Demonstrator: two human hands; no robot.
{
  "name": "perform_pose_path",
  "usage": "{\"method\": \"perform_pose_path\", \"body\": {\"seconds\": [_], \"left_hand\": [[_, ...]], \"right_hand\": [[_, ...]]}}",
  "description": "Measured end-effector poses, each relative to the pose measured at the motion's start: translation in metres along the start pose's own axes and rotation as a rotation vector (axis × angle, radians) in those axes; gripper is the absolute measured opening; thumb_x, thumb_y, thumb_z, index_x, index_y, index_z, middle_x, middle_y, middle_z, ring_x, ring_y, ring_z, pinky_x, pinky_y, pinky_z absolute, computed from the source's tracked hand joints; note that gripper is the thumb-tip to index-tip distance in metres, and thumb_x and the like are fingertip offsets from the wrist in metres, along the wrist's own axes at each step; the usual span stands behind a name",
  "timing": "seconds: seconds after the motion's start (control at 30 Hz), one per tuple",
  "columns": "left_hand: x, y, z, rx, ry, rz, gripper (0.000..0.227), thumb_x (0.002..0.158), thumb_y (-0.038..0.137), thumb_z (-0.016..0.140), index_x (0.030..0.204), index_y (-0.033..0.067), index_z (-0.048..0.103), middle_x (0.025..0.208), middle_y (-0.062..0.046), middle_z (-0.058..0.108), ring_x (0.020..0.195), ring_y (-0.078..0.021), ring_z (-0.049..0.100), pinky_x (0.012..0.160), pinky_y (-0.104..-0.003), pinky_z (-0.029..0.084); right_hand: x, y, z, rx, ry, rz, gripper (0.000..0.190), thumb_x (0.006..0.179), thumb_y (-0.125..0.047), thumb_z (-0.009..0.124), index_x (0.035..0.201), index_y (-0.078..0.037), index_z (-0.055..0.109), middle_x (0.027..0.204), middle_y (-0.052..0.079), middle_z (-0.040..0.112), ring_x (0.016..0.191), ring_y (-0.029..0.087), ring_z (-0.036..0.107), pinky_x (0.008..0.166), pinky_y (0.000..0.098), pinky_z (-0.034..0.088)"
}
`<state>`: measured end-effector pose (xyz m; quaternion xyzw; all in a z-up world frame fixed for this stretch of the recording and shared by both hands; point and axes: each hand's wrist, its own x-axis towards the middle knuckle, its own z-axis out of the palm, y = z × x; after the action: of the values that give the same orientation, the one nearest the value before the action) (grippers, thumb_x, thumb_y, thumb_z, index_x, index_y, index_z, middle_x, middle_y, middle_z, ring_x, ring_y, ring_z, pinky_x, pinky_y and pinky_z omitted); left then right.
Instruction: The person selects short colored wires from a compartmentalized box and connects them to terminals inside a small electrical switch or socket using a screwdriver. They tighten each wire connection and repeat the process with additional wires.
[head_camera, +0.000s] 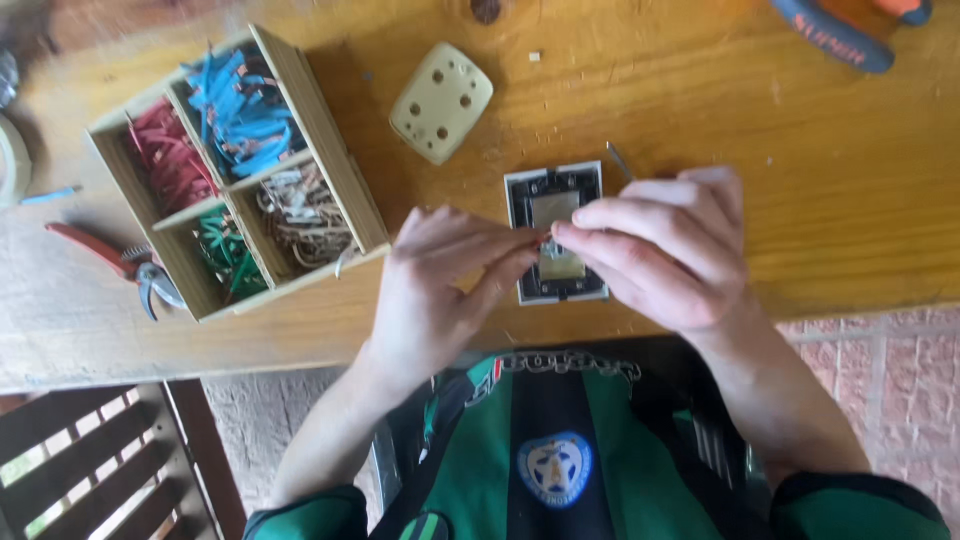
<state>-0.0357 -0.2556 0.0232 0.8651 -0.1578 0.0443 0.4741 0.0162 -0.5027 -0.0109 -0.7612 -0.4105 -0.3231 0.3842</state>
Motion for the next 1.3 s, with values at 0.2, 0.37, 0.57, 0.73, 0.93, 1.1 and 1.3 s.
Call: {"method": "perform_pose_path", "body": {"seconds": [0.2, 0.37, 0.57, 0.73, 0.93, 1.1, 1.3], "left_hand": [[0.007, 0.01, 0.01, -0.245, 0.051, -0.167, 0.012, 0.106, 0.013, 0.083, 0.112, 0.0062, 0.091, 0.085, -0.012, 0.087, 0.079, -0.028, 0.084, 0.078, -0.038, 0.061], [0.001, 0.003, 0.007, -0.113, 0.111, -0.15, 0.019, 0.104, 0.006, 0.091, 0.123, 0.0052, 0.087, 0.097, -0.007, 0.084, 0.076, -0.0151, 0.069, 0.072, -0.028, 0.059], [-0.014, -0.011, -0.007, 0.389, 0.025, 0.089, 0.026, 0.101, 0.016, 0.1, 0.122, 0.0096, 0.087, 0.11, -0.005, 0.085, 0.096, -0.0189, 0.072, 0.081, -0.037, 0.05], [-0.016, -0.005, -0.007, 0.433, 0.039, 0.104, 0.023, 0.108, 0.014, 0.097, 0.127, 0.008, 0.086, 0.107, -0.003, 0.078, 0.093, -0.0236, 0.069, 0.082, -0.039, 0.048], [-0.012, -0.005, -0.005, 0.428, -0.035, 0.117, 0.017, 0.113, 0.011, 0.088, 0.129, 0.0064, 0.084, 0.11, -0.004, 0.075, 0.096, -0.0243, 0.069, 0.085, -0.039, 0.044], [0.0, 0.0, -0.01, 0.517, -0.068, 0.171, 0.005, 0.118, 0.01, 0.079, 0.123, 0.01, 0.08, 0.112, -0.002, 0.071, 0.101, -0.0214, 0.069, 0.092, -0.035, 0.041], [0.005, 0.001, -0.005, 0.668, -0.064, 0.199, 0.009, 0.118, 0.008, 0.077, 0.116, 0.0168, 0.08, 0.109, 0.003, 0.068, 0.099, -0.0157, 0.069, 0.093, -0.032, 0.038]], "right_hand": [[0.003, -0.006, 0.016, 0.049, 0.079, 0.094, 0.011, 0.102, -0.001, 0.095, 0.093, -0.006, 0.091, 0.106, 0.008, 0.087, 0.094, 0.025, 0.074, 0.086, 0.0415, 0.052], [0.003, -0.006, -0.01, 0.161, -0.2, 0.238, 0.021, 0.11, 0.0, 0.093, 0.127, 0.009, 0.085, 0.129, 0.023, 0.08, 0.109, 0.031, 0.074, 0.097, 0.0434, 0.06], [-0.057, -0.012, -0.025, 0.228, 0.056, 0.627, 0.045, 0.114, 0.005, 0.073, 0.153, 0.015, 0.053, 0.115, 0.034, 0.071, 0.097, 0.038, 0.078, 0.087, 0.0396, 0.056], [-0.05, -0.039, -0.022, 0.053, -0.166, 0.569, 0.021, 0.104, -0.009, 0.086, 0.115, 0.009, 0.081, 0.115, 0.023, 0.081, 0.105, 0.035, 0.077, 0.098, 0.0466, 0.063], [-0.102, -0.03, -0.023, -0.073, 0.082, 0.392, 0.016, 0.111, -0.008, 0.071, 0.103, 0.005, 0.076, 0.099, 0.018, 0.075, 0.08, 0.03, 0.072, 0.077, 0.0449, 0.057], [-0.104, -0.04, -0.032, -0.118, -0.027, 0.36, 0.01, 0.111, -0.004, 0.071, 0.107, 0.0, 0.079, 0.101, 0.016, 0.073, 0.085, 0.031, 0.073, 0.082, 0.045, 0.058], [-0.115, -0.038, -0.023, -0.054, -0.001, 0.354, 0.009, 0.11, -0.003, 0.072, 0.106, 0.001, 0.079, 0.098, 0.017, 0.073, 0.079, 0.029, 0.072, 0.072, 0.0415, 0.06]]}}
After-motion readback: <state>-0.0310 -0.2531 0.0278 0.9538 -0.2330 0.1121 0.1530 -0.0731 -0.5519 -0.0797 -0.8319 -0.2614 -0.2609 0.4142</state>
